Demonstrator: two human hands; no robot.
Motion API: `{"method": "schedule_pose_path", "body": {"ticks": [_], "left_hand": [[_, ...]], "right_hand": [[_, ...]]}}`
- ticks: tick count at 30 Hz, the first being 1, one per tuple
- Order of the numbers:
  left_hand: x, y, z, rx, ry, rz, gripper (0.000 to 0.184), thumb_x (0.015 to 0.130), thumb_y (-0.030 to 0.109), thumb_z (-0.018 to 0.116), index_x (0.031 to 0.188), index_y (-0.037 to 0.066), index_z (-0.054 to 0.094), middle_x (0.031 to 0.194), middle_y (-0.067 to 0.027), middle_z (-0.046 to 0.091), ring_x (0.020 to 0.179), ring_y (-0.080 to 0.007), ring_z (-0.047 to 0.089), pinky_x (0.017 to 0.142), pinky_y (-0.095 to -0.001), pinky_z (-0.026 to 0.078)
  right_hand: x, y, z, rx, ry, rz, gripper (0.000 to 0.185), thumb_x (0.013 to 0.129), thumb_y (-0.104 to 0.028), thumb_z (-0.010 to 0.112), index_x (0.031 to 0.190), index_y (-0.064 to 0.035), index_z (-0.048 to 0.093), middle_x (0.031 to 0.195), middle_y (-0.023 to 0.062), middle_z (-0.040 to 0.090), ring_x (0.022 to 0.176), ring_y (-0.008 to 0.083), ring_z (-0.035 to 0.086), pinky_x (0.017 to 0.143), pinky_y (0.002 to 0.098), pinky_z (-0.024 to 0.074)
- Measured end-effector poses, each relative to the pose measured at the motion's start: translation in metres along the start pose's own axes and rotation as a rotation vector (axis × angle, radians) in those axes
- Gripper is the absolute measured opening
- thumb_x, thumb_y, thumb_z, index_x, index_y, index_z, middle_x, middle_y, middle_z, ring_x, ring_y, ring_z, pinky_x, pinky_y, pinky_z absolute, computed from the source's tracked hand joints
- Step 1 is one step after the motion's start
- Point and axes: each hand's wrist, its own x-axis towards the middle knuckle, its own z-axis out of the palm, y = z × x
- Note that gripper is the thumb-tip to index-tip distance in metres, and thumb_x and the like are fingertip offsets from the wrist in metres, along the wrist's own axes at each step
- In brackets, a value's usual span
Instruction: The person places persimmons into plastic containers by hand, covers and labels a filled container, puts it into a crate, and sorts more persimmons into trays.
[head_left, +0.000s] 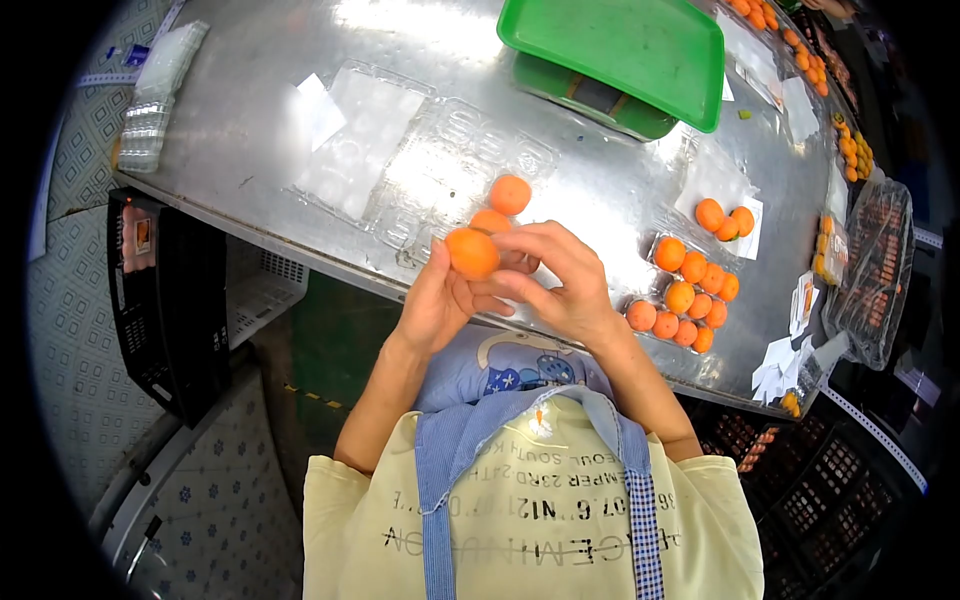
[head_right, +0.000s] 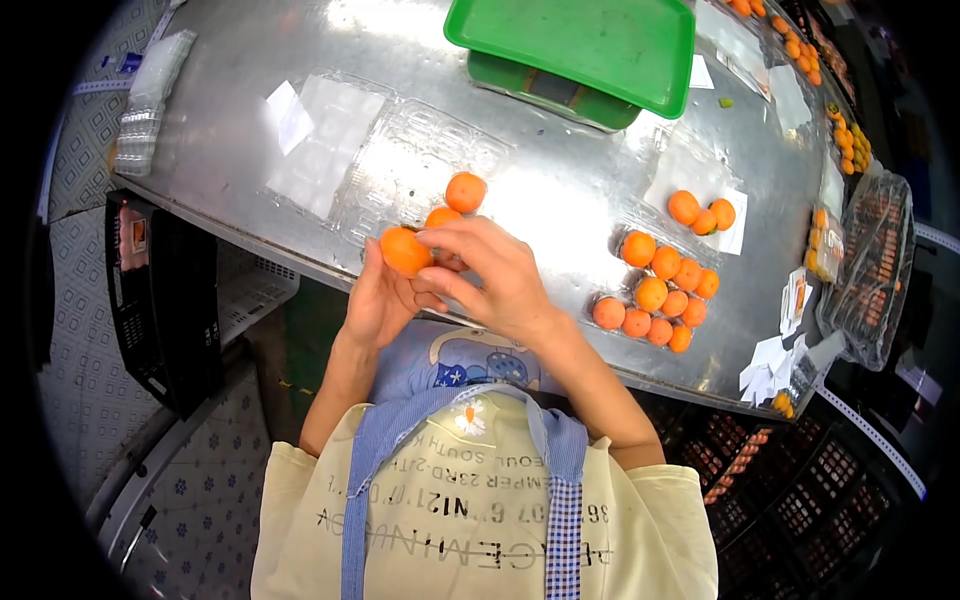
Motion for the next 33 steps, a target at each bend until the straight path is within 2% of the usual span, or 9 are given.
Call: {"method": "schedule_pose_path", "body": {"ticks": [6,12,18,21,24,27,29,30,33], "left_hand": [[0.001,-0.012,-0.003,-0.2,0.091,-0.047,0.072,0.097,0.062,0.018,0.125,0.004,0.049,0.098,-0.0107,0.065,0.073,-0.02,0.068,0.059,-0.0297,0.057],[0.001,-0.006,0.002,0.033,0.155,-0.132,0.066,0.098,0.06,0.021,0.114,0.005,0.053,0.075,-0.0078,0.064,0.06,-0.0154,0.064,0.05,-0.0275,0.054],[0.002,-0.004,0.005,0.102,0.22,-0.236,0.066,0.097,0.061,0.022,0.112,0.005,0.054,0.07,-0.0091,0.062,0.053,-0.0154,0.062,0.045,-0.0261,0.052],[0.003,-0.006,0.006,0.074,0.242,-0.277,0.063,0.099,0.058,0.019,0.108,0.006,0.053,0.069,-0.0093,0.063,0.052,-0.0167,0.063,0.046,-0.0262,0.053],[0.004,-0.012,-0.001,0.038,0.185,-0.25,0.065,0.099,0.058,0.019,0.116,0.005,0.051,0.083,-0.0122,0.065,0.066,-0.0191,0.067,0.056,-0.0285,0.056],[0.009,-0.011,0.018,0.117,0.344,-0.169,0.063,0.1,0.055,0.022,0.125,0.003,0.048,0.101,-0.0154,0.063,0.083,-0.022,0.068,0.069,-0.0325,0.058],[0.007,-0.017,0.008,0.211,0.258,-0.181,0.063,0.1,0.053,0.027,0.131,0.001,0.044,0.112,-0.0169,0.059,0.098,-0.023,0.064,0.075,-0.0338,0.058],[0.005,-0.02,0.005,0.257,0.215,-0.188,0.063,0.1,0.052,0.029,0.133,0.0,0.043,0.118,-0.0176,0.057,0.105,-0.0235,0.062,0.078,-0.0345,0.057],[0.001,-0.015,-0.005,0.531,0.316,-0.233,0.051,0.1,0.043,0.042,0.127,0.001,0.052,0.106,-0.0109,0.063,0.091,-0.0183,0.064,0.071,-0.0306,0.055]], "right_hand": [[-0.003,0.009,0.0,0.057,0.037,0.01,0.032,0.077,-0.008,0.074,0.107,-0.0029,0.065,0.098,0.0095,0.063,0.074,0.0181,0.064,0.062,0.0263,0.0515],[0.001,0.003,0.0,0.149,-0.051,0.192,0.026,0.08,-0.012,0.074,0.102,-0.0008,0.065,0.091,0.0062,0.06,0.073,0.0132,0.061,0.063,0.0245,0.0471],[-0.004,0.017,0.003,0.377,-0.042,0.368,0.015,0.088,-0.01,0.066,0.097,0.0021,0.064,0.091,0.005,0.061,0.077,0.0103,0.06,0.066,0.0249,0.049],[-0.006,0.02,0.002,0.348,-0.053,0.386,0.016,0.088,-0.01,0.065,0.098,0.0021,0.063,0.093,0.0058,0.061,0.078,0.0114,0.062,0.068,0.0255,0.0498],[-0.005,0.016,-0.003,0.196,-0.111,0.331,0.029,0.082,-0.013,0.071,0.106,-0.001,0.061,0.102,0.0093,0.059,0.078,0.0174,0.063,0.071,0.0282,0.0512],[-0.006,0.002,-0.007,-0.052,-0.204,0.227,0.049,0.074,-0.015,0.076,0.118,-0.0056,0.056,0.111,0.0132,0.055,0.084,0.0253,0.063,0.074,0.0313,0.0524],[-0.015,0.011,-0.001,-0.156,-0.221,0.196,0.061,0.07,-0.016,0.078,0.125,-0.0086,0.052,0.116,0.0153,0.052,0.09,0.0299,0.062,0.075,0.0331,0.053],[-0.019,0.017,0.001,-0.16,-0.202,0.197,0.061,0.07,-0.014,0.078,0.125,-0.0085,0.052,0.115,0.0139,0.052,0.091,0.027,0.061,0.075,0.0326,0.053],[-0.033,0.033,-0.001,-0.136,-0.134,0.222,0.062,0.07,-0.009,0.078,0.126,-0.0076,0.052,0.115,0.011,0.053,0.094,0.0211,0.06,0.074,0.0313,0.0534]]}}
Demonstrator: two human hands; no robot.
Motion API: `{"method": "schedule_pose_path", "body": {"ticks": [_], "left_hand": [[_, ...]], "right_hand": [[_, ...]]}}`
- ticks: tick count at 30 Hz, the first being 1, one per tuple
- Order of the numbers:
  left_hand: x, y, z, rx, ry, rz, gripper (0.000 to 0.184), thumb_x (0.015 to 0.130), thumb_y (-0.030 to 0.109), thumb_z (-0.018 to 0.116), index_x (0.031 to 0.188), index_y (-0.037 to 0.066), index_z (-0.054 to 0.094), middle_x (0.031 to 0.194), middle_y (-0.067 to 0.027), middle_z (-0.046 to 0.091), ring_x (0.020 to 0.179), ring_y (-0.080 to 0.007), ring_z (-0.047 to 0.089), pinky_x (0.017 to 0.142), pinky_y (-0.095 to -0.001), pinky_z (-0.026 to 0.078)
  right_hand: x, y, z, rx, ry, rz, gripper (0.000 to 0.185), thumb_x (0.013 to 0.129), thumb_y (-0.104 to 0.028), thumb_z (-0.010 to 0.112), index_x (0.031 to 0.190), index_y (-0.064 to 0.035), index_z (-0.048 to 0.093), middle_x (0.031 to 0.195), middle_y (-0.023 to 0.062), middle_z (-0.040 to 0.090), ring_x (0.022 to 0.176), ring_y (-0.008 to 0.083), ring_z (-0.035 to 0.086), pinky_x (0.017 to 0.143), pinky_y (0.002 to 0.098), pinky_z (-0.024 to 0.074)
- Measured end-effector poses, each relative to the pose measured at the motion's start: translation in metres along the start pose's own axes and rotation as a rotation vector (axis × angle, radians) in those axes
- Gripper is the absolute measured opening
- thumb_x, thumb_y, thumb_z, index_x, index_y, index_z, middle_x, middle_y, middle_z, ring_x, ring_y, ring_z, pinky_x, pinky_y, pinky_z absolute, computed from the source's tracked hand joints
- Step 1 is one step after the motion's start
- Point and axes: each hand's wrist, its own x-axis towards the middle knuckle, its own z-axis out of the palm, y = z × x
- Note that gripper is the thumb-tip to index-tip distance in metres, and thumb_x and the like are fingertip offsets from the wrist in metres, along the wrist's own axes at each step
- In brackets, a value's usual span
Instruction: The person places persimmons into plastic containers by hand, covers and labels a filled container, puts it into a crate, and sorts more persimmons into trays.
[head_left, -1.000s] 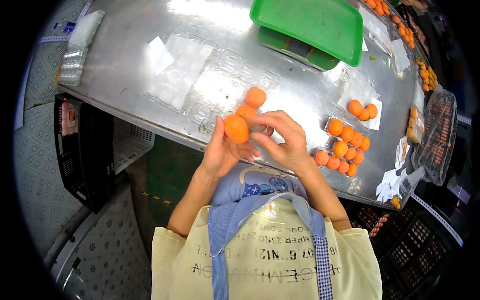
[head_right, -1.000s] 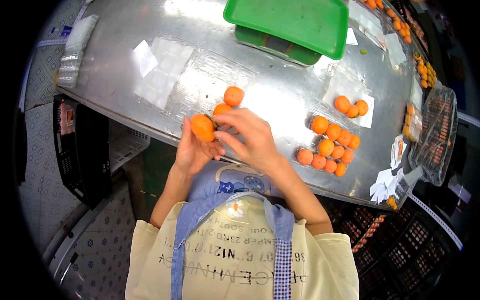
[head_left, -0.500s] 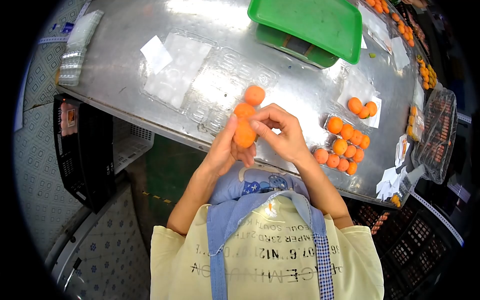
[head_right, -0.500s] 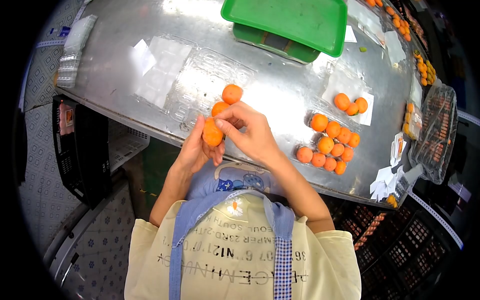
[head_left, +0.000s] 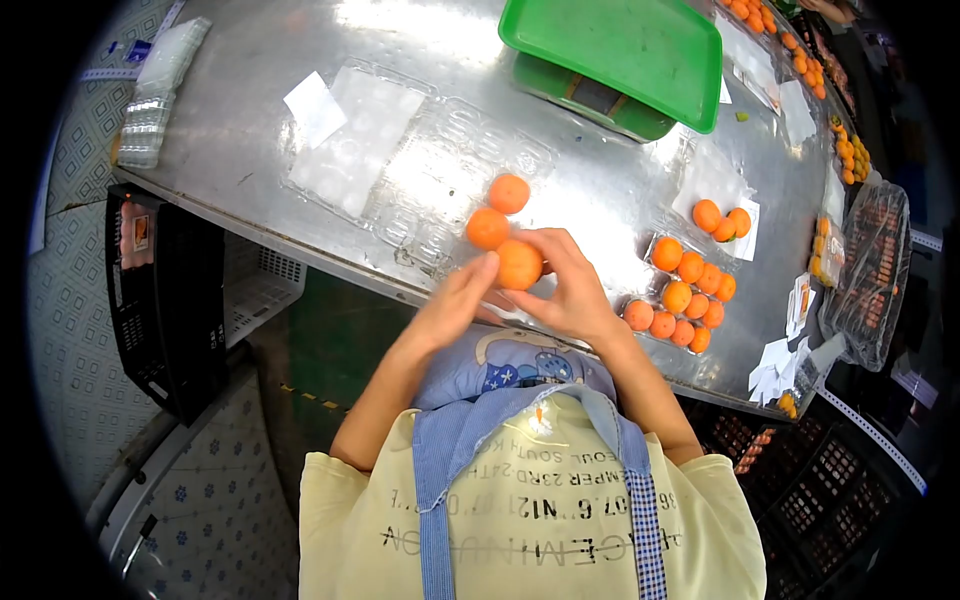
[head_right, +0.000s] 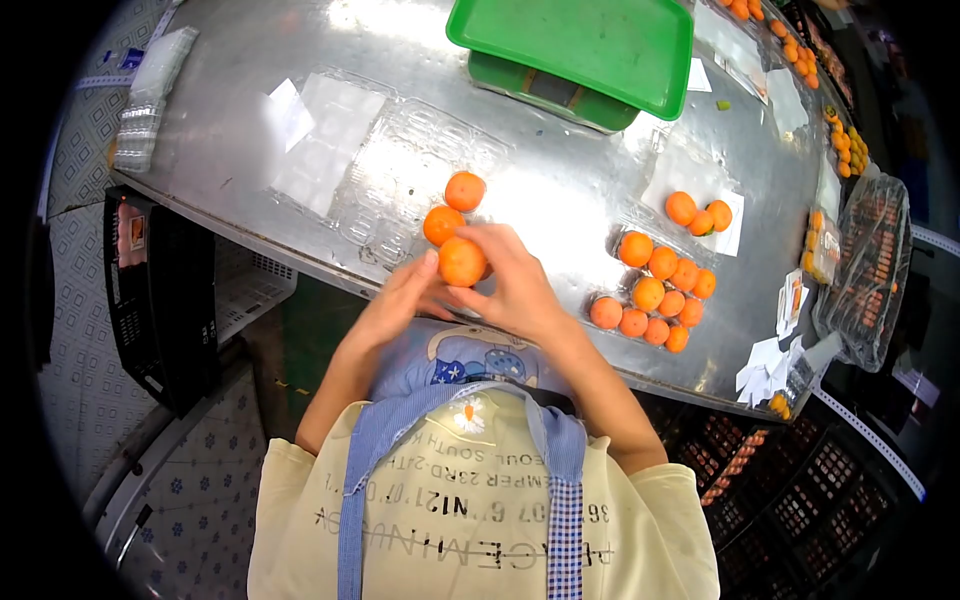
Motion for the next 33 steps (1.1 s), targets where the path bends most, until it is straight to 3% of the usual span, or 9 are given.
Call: {"method": "schedule_pose_path", "body": {"ticks": [1,3,5,8,16,19,25,28,33], "left_hand": [[0.0,0.001,-0.01,0.122,0.036,-0.009,0.049,0.099,0.041,0.045,0.125,0.001,0.054,0.104,-0.0092,0.064,0.087,-0.017,0.064,0.069,-0.0295,0.054],[0.004,0.007,-0.032,0.438,0.455,0.266,0.034,0.093,0.027,0.059,0.117,0.003,0.061,0.092,-0.0061,0.066,0.073,-0.0131,0.059,0.063,-0.0282,0.048],[0.018,0.009,-0.06,0.693,0.775,0.457,0.027,0.086,0.016,0.065,0.11,0.004,0.063,0.084,-0.0077,0.063,0.069,-0.018,0.056,0.063,-0.0311,0.047],[0.041,0.007,-0.095,1.096,0.908,0.656,0.029,0.081,0.019,0.069,0.106,0.007,0.062,0.088,-0.0072,0.058,0.079,-0.0254,0.054,0.07,-0.0378,0.046],[0.068,0.029,-0.102,1.283,0.919,0.457,0.032,0.075,0.024,0.076,0.099,0.009,0.061,0.091,-0.0074,0.058,0.087,-0.0277,0.057,0.071,-0.0406,0.048],[0.072,0.028,-0.117,1.29,0.955,0.572,0.031,0.075,0.024,0.075,0.1,0.01,0.062,0.081,-0.005,0.056,0.077,-0.0257,0.057,0.068,-0.0393,0.046],[0.069,0.036,-0.136,1.306,1.0,0.465,0.032,0.076,0.027,0.075,0.1,0.009,0.063,0.079,-0.0047,0.059,0.076,-0.0256,0.059,0.067,-0.0398,0.047],[0.064,0.045,-0.128,1.279,0.957,0.342,0.033,0.077,0.026,0.074,0.102,0.008,0.062,0.088,-0.0072,0.062,0.085,-0.0278,0.06,0.073,-0.0412,0.047],[0.046,0.034,-0.098,1.029,0.92,0.542,0.033,0.079,0.022,0.071,0.107,0.008,0.061,0.087,-0.0071,0.06,0.075,-0.0241,0.057,0.069,-0.0367,0.047]], "right_hand": [[-0.004,0.004,-0.002,0.038,0.025,0.022,0.061,0.07,-0.008,0.078,0.126,-0.0068,0.052,0.115,0.011,0.052,0.095,0.0211,0.06,0.074,0.0311,0.0537],[-0.014,0.014,-0.006,0.088,0.061,0.087,0.06,0.071,-0.007,0.077,0.125,-0.0053,0.052,0.115,0.0109,0.052,0.097,0.0209,0.059,0.074,0.0304,0.0541],[-0.023,0.028,-0.011,0.115,0.078,0.164,0.058,0.072,-0.007,0.077,0.125,-0.004,0.052,0.115,0.0106,0.051,0.098,0.0205,0.059,0.074,0.0293,0.0543],[-0.033,0.042,-0.014,0.097,0.083,0.194,0.058,0.072,-0.005,0.077,0.125,-0.0038,0.052,0.115,0.01,0.051,0.098,0.0196,0.059,0.074,0.0279,0.054],[-0.037,0.049,-0.009,0.108,0.095,0.198,0.059,0.073,-0.005,0.077,0.126,-0.0053,0.05,0.118,0.0098,0.05,0.099,0.0194,0.058,0.076,0.0284,0.0543],[-0.038,0.048,-0.008,0.126,0.108,0.212,0.06,0.072,-0.005,0.077,0.126,-0.0053,0.05,0.118,0.0098,0.05,0.099,0.0198,0.058,0.077,0.029,0.0547],[-0.038,0.049,-0.007,0.101,0.126,0.219,0.059,0.073,-0.006,0.078,0.124,-0.0044,0.05,0.118,0.0104,0.05,0.101,0.0199,0.058,0.077,0.0295,0.0549],[-0.04,0.05,-0.006,0.112,0.126,0.221,0.058,0.073,-0.007,0.078,0.124,-0.0039,0.05,0.119,0.0106,0.05,0.101,0.0199,0.058,0.077,0.0295,0.0549],[-0.049,0.05,-0.005,0.062,0.124,0.203,0.059,0.073,-0.008,0.078,0.123,-0.0035,0.05,0.119,0.0106,0.05,0.1,0.0199,0.058,0.077,0.0298,0.0548]]}}
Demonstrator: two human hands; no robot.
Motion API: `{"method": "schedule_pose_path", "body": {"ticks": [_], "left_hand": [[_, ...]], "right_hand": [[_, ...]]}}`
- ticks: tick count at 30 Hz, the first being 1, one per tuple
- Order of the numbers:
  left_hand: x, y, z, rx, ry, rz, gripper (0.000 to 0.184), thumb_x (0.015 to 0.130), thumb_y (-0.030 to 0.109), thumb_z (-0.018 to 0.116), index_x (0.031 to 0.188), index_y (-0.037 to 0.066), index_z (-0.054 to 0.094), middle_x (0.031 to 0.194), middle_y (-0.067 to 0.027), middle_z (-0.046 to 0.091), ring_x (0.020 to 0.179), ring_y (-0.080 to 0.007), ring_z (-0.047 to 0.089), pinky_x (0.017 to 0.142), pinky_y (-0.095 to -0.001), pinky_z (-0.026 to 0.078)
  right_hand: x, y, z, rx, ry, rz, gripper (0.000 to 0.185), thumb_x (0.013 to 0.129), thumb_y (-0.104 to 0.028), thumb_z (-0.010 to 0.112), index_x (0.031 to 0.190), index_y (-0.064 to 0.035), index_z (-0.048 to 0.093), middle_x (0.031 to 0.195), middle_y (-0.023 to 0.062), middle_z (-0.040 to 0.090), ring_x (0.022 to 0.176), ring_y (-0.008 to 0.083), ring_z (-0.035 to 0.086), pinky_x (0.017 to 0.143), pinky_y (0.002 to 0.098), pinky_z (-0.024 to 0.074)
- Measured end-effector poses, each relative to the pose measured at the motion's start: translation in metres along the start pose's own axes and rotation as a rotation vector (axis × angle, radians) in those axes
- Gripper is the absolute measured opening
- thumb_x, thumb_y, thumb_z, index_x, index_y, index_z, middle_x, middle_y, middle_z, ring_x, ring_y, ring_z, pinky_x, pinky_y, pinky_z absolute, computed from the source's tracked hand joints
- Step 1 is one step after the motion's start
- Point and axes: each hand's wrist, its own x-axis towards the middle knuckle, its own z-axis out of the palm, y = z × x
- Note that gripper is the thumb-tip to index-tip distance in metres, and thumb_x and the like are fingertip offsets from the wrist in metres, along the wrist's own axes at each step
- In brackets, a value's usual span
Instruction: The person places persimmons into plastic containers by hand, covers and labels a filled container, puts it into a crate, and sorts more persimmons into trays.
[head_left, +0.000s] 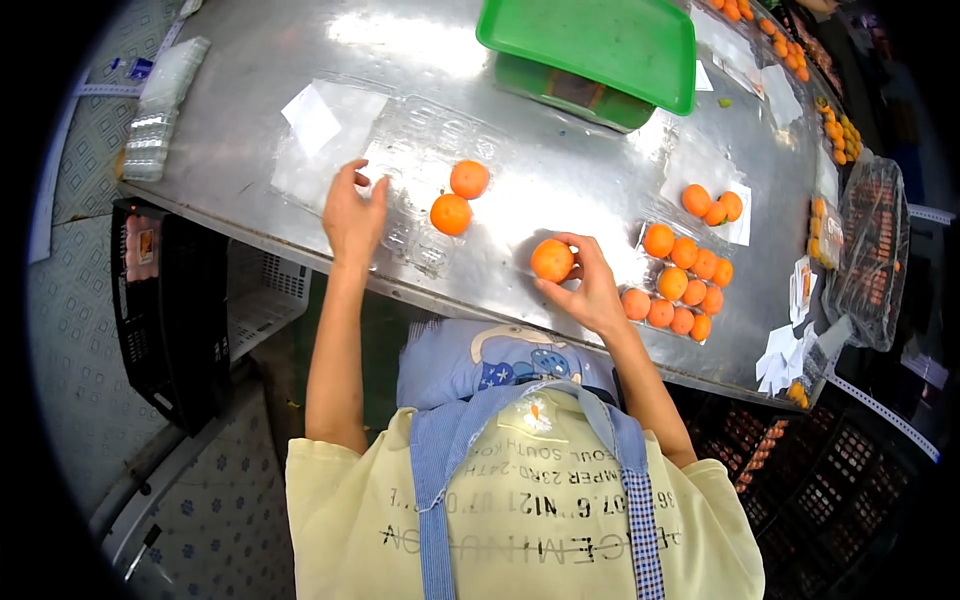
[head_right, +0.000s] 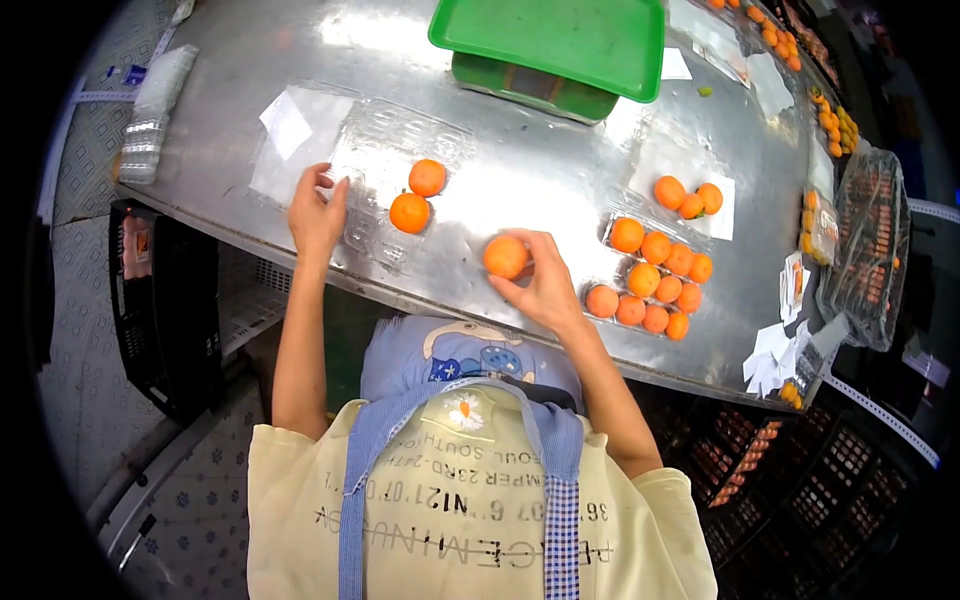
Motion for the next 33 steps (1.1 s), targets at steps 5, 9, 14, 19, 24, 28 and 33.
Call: {"method": "schedule_pose_path", "body": {"ticks": [5,9,14,19,24,28,33], "left_hand": [[-0.046,0.009,0.013,-0.187,0.002,0.065,0.032,0.079,0.019,0.072,0.107,0.007,0.063,0.083,-0.004,0.059,0.068,-0.0168,0.051,0.063,-0.0311,0.045],[-0.069,0.029,0.015,-0.03,-0.002,0.153,0.033,0.078,0.021,0.073,0.106,0.008,0.063,0.086,-0.0055,0.058,0.079,-0.0213,0.053,0.07,-0.0344,0.045],[-0.073,0.053,0.032,0.289,0.064,0.273,0.047,0.068,0.04,0.079,0.096,0.005,0.064,0.09,-0.0101,0.057,0.087,-0.028,0.054,0.074,-0.0409,0.046],[-0.067,0.069,0.048,0.566,0.0,0.191,0.057,0.065,0.054,0.076,0.084,0.002,0.064,0.091,-0.0132,0.057,0.09,-0.0309,0.055,0.073,-0.0442,0.046],[-0.058,0.085,0.036,0.423,-0.133,-0.011,0.057,0.073,0.051,0.072,0.09,-0.003,0.067,0.091,-0.0168,0.063,0.091,-0.0327,0.059,0.079,-0.0425,0.048],[-0.05,0.046,0.028,-0.048,-0.116,-0.157,0.064,0.076,0.054,0.071,0.098,-0.005,0.066,0.096,-0.0148,0.064,0.091,-0.0267,0.062,0.08,-0.0382,0.049],[-0.106,0.134,0.015,-0.971,-0.398,-0.257,0.047,0.088,0.011,0.065,0.126,-0.003,0.04,0.108,-0.0168,0.059,0.096,-0.0277,0.065,0.082,-0.0375,0.057]], "right_hand": [[-0.015,0.004,0.002,0.094,0.056,0.006,0.055,0.072,-0.01,0.077,0.121,-0.006,0.051,0.113,0.0126,0.051,0.095,0.0213,0.059,0.073,0.0303,0.0549],[-0.028,0.008,-0.002,0.122,0.031,-0.005,0.053,0.073,-0.01,0.076,0.119,-0.0055,0.05,0.113,0.0126,0.051,0.093,0.0221,0.06,0.074,0.0304,0.0552],[-0.046,0.006,-0.018,0.094,-0.018,-0.045,0.054,0.074,-0.009,0.075,0.121,-0.0051,0.049,0.113,0.0123,0.051,0.092,0.024,0.06,0.073,0.0303,0.0548],[-0.074,0.018,-0.048,0.065,0.005,-0.074,0.056,0.072,-0.013,0.076,0.122,-0.0044,0.05,0.113,0.0128,0.051,0.095,0.0253,0.057,0.074,0.0326,0.0519],[-0.1,0.031,-0.083,0.053,0.113,-0.05,0.057,0.072,-0.013,0.077,0.121,-0.0047,0.051,0.111,0.0116,0.053,0.095,0.0241,0.056,0.075,0.0309,0.0503],[-0.127,0.054,-0.119,0.174,0.237,0.015,0.061,0.071,-0.013,0.08,0.124,-0.0069,0.05,0.114,0.0082,0.055,0.095,0.0184,0.059,0.075,0.0292,0.0511],[-0.159,0.102,-0.182,0.417,0.56,0.171,0.063,0.072,-0.012,0.08,0.126,-0.0059,0.048,0.112,0.0072,0.06,0.1,0.0142,0.058,0.078,0.029,0.0515]]}}
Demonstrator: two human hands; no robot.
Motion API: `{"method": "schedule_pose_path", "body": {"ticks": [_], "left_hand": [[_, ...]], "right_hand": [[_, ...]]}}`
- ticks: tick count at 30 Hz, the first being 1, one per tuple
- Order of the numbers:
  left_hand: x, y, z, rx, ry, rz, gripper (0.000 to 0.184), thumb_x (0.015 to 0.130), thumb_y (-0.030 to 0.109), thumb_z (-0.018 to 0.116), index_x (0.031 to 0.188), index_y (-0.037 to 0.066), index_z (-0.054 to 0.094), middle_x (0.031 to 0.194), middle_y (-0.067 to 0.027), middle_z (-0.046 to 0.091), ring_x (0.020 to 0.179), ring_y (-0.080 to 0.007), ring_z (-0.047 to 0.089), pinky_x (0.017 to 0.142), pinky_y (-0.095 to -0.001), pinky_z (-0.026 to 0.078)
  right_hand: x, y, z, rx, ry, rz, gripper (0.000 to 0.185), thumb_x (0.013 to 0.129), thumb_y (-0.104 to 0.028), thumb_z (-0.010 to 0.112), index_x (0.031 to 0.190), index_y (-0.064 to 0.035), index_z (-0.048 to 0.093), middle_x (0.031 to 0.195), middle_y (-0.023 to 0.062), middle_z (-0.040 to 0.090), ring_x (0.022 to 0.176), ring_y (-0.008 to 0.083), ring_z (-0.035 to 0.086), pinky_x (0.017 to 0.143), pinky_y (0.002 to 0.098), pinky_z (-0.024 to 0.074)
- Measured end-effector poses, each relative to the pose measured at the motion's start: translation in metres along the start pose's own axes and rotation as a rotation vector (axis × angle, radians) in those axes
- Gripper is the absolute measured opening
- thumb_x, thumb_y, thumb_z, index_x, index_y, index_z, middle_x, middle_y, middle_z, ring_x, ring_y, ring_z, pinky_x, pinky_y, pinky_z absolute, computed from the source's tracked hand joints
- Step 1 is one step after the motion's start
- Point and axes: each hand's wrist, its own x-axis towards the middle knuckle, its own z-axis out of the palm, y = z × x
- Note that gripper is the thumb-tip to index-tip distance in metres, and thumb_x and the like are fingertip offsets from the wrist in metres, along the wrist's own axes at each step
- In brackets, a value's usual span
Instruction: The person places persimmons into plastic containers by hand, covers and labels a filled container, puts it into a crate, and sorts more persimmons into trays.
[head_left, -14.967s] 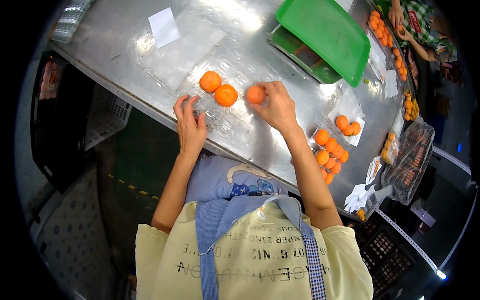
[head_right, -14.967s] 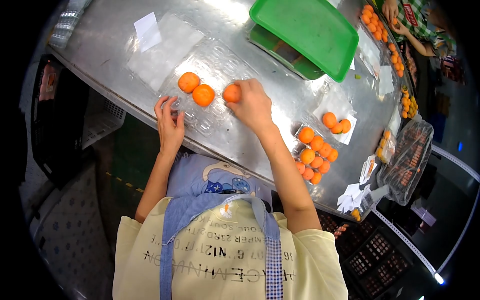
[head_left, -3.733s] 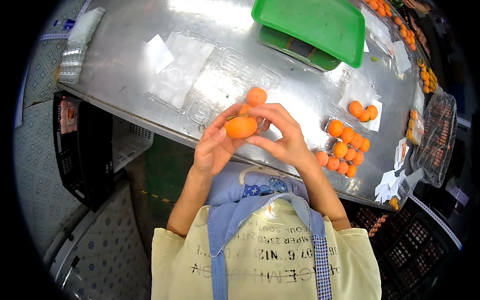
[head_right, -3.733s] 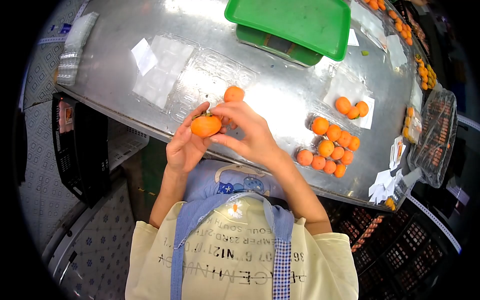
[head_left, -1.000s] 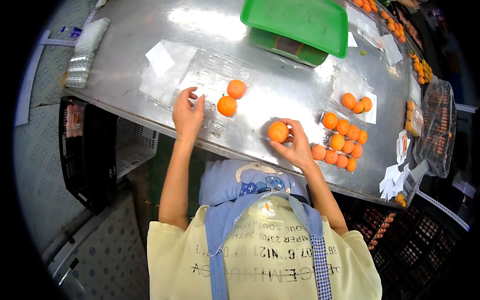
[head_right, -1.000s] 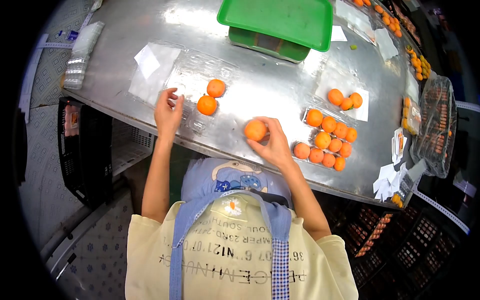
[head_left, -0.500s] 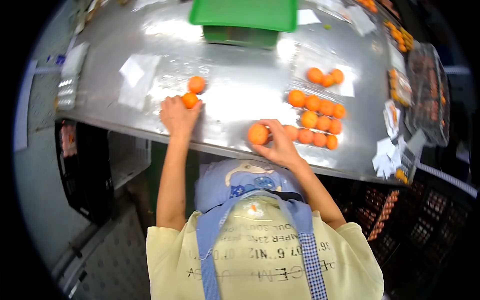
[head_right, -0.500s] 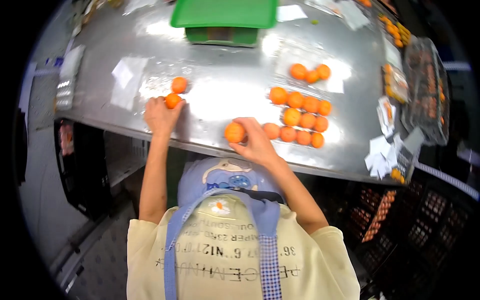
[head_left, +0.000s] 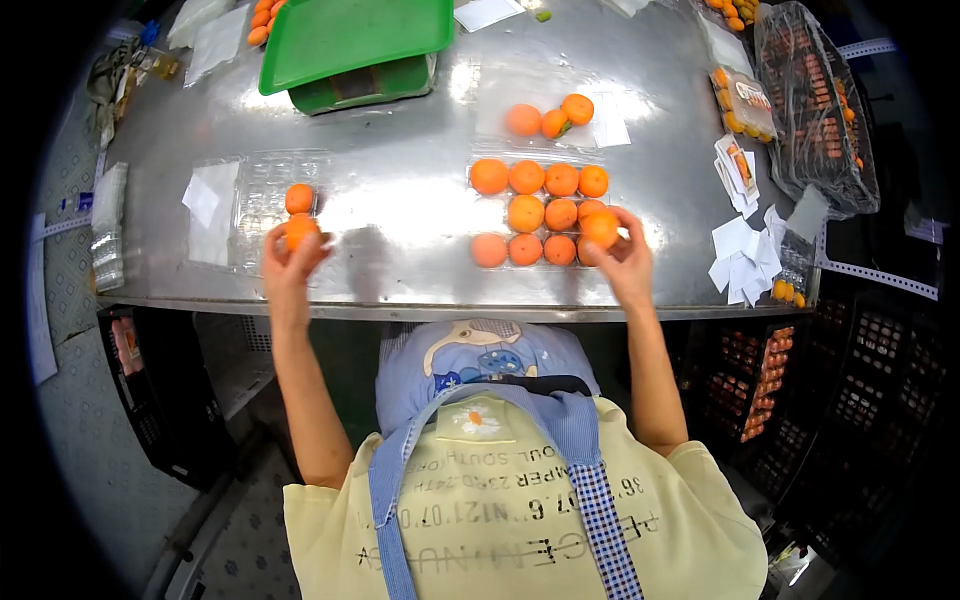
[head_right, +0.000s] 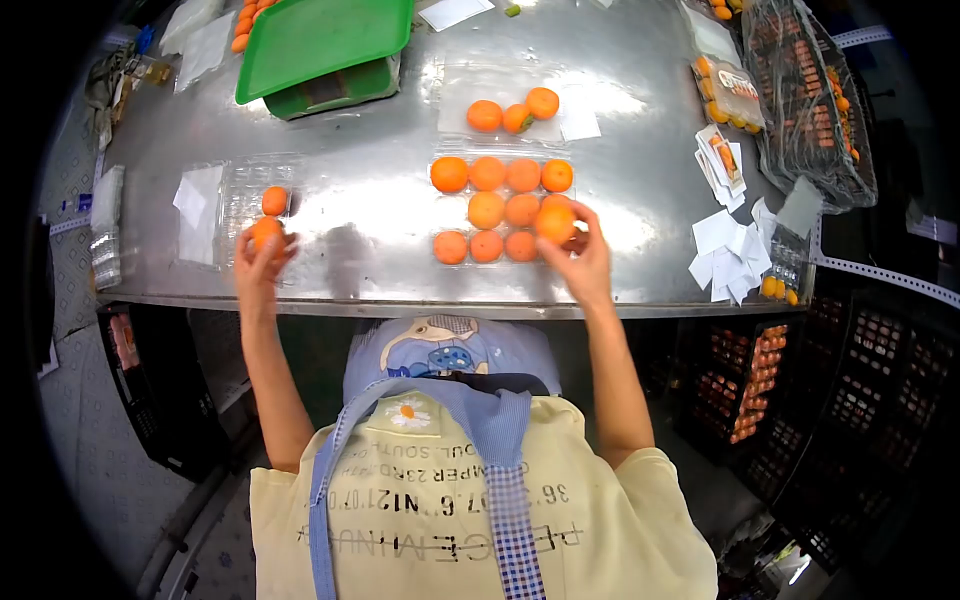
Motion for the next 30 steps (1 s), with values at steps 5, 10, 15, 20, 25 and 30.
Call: {"method": "schedule_pose_path", "body": {"ticks": [5,10,15,20,25,30], "left_hand": [[-0.04,-0.032,0.1,-0.101,-0.311,-0.229,0.06,0.069,-0.001,0.078,0.121,0.008,0.049,0.101,-0.0084,0.056,0.092,-0.0199,0.061,0.072,-0.0341,0.058],[-0.061,-0.048,0.166,0.001,-0.441,-0.132,0.062,0.068,-0.001,0.079,0.122,0.008,0.05,0.108,-0.0046,0.055,0.097,-0.0135,0.057,0.087,-0.0271,0.049],[-0.067,-0.047,0.192,-0.222,-0.578,-0.296,0.063,0.081,0.007,0.07,0.137,0.004,0.041,0.118,-0.0101,0.054,0.11,-0.0194,0.056,0.093,-0.0352,0.05],[-0.07,-0.052,0.211,-0.457,-0.499,-0.542,0.055,0.093,0.013,0.057,0.143,0.004,0.034,0.131,-0.0133,0.047,0.12,-0.0254,0.051,0.098,-0.0437,0.048],[-0.076,-0.048,0.233,-0.326,-0.506,-0.483,0.054,0.095,0.013,0.055,0.144,0.004,0.033,0.138,-0.0117,0.042,0.125,-0.0243,0.047,0.102,-0.0436,0.044],[-0.079,-0.057,0.242,-0.396,-0.547,-0.36,0.056,0.095,0.012,0.055,0.145,0.005,0.031,0.14,-0.0103,0.041,0.129,-0.0211,0.043,0.104,-0.0378,0.041]], "right_hand": [[0.027,0.047,-0.072,-0.44,0.237,-0.145,0.058,0.072,-0.018,0.08,0.121,-0.0028,0.053,0.112,0.0088,0.059,0.099,0.0179,0.058,0.08,0.0303,0.0496],[0.04,0.072,-0.094,-0.711,0.201,-0.219,0.059,0.072,-0.018,0.08,0.122,-0.0031,0.053,0.115,0.0097,0.057,0.097,0.0193,0.058,0.078,0.03,0.0487],[0.046,0.051,-0.099,-0.711,0.116,-0.235,0.059,0.071,-0.019,0.079,0.122,-0.0043,0.053,0.116,0.0137,0.055,0.107,0.0291,0.055,0.091,0.0379,0.0455],[0.051,0.009,-0.09,-0.595,0.088,-0.345,0.053,0.073,-0.015,0.076,0.12,-0.0034,0.056,0.116,0.0128,0.056,0.104,0.028,0.056,0.088,0.0375,0.0467],[0.043,-0.012,-0.052,-0.384,-0.205,-0.407,0.049,0.071,-0.011,0.077,0.115,-0.0036,0.058,0.115,0.0127,0.058,0.101,0.0295,0.058,0.087,0.0381,0.0469],[0.024,-0.022,-0.015,-0.284,-0.376,-0.47,0.062,0.066,-0.016,0.081,0.12,-0.0054,0.054,0.116,0.015,0.056,0.106,0.034,0.054,0.091,0.0411,0.0449]]}}
